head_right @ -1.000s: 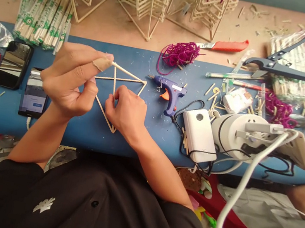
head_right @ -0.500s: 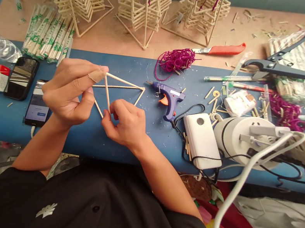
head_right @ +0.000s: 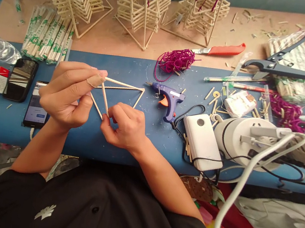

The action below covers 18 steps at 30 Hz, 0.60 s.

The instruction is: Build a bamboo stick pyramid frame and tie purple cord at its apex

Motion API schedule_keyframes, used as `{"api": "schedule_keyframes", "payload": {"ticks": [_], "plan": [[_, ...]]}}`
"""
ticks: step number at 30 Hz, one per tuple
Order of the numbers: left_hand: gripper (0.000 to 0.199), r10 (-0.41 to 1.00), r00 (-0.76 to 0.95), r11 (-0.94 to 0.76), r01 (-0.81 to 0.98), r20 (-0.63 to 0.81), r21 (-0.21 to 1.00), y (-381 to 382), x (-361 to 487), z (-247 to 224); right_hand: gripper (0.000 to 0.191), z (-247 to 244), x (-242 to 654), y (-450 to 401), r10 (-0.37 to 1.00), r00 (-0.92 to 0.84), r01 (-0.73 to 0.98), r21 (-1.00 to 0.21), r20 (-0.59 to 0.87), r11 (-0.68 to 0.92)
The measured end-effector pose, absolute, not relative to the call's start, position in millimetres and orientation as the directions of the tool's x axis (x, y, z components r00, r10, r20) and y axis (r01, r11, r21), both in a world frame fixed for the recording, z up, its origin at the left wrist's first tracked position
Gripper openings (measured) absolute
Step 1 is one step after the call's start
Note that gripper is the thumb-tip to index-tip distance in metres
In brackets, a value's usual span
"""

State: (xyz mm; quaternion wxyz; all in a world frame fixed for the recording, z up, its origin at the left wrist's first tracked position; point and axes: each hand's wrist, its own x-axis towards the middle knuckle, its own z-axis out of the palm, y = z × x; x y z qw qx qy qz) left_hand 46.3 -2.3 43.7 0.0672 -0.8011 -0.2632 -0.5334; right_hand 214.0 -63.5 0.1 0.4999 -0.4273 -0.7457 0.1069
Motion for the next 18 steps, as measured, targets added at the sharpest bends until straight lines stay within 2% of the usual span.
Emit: {"api": "schedule_keyframes", "payload": {"ticks": [8,18], "plan": [[0.053,0.334,0.3,-0.873,0.455,0.894,0.174,-2.5,44.9,42.3,0.023,-1.4,213.6,-64.0,0.74,-0.126,0.531,-0.586,0.66,0.612],[0.051,0.289,0.32,-0.868,0.485,0.902,0.106,-0.4,43.2,37.9,0.023,-1.5,214.4,-64.4,0.738,-0.122,0.535,-0.583,0.663,0.612]]}}
